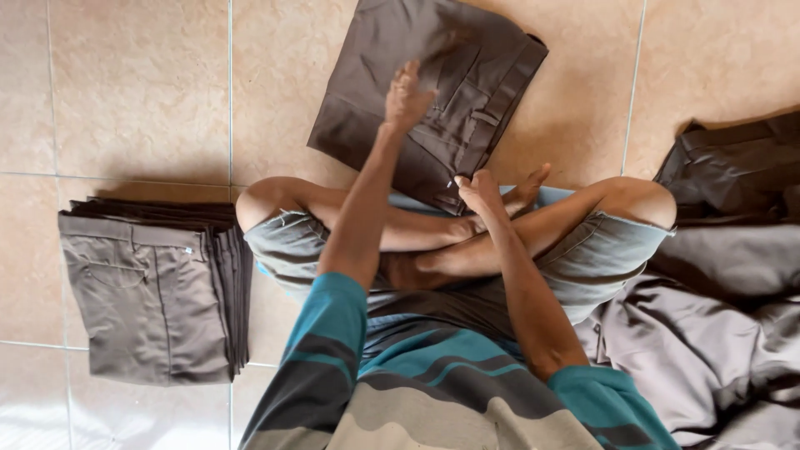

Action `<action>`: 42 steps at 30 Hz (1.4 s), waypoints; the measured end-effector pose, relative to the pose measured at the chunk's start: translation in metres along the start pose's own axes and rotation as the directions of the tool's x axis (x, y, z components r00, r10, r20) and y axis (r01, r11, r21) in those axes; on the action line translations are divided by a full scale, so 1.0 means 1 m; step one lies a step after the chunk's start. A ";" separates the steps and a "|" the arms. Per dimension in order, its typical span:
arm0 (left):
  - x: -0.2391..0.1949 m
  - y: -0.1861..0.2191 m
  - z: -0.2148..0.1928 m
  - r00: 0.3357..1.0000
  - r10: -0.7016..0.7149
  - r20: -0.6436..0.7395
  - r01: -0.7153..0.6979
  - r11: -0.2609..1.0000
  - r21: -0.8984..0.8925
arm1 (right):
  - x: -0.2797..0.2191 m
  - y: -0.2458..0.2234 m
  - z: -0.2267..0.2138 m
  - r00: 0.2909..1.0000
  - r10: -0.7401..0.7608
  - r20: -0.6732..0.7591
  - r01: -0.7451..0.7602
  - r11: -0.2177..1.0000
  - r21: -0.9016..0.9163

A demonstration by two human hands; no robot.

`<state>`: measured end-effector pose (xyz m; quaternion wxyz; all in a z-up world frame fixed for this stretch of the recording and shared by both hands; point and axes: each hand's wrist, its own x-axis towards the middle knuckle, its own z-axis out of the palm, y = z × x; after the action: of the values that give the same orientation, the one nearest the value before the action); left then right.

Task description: The person sits cross-legged on a tiled floor and folds a pair of brown trousers by hand. They smooth the fabric, fold the legs together, and then fold the garment into a compact rectangle before placing it on a stack of similar trousers.

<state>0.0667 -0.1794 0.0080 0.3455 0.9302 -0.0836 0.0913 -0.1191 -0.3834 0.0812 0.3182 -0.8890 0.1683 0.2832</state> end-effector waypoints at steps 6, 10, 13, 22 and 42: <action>0.011 0.083 0.005 0.880 -0.451 0.151 0.455 0.890 0.006 | 0.023 0.014 0.011 0.990 0.115 0.080 -0.110 0.992 -0.058; 0.013 0.069 0.005 0.807 -0.541 0.235 0.586 0.782 -0.213 | 0.024 0.016 0.016 0.990 0.112 0.080 -0.110 0.994 -0.027; 0.008 0.069 0.010 0.795 -0.597 0.111 0.604 0.757 -0.249 | 0.011 0.009 0.008 0.983 0.151 0.101 -0.151 0.989 -0.005; -0.013 0.034 0.028 0.945 0.158 0.286 -0.245 0.921 0.302 | 0.033 0.044 0.035 0.999 0.044 0.033 -0.043 0.999 -0.017; -0.109 0.044 -0.092 0.969 -0.116 0.216 0.060 0.967 0.247 | 0.045 0.041 0.010 0.990 -0.030 -0.138 0.067 0.961 0.268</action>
<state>-0.0584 -0.1416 0.0790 0.2228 0.9721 -0.0696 -0.0227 -0.1072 -0.4126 0.0282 0.4324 -0.8574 0.2045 0.1899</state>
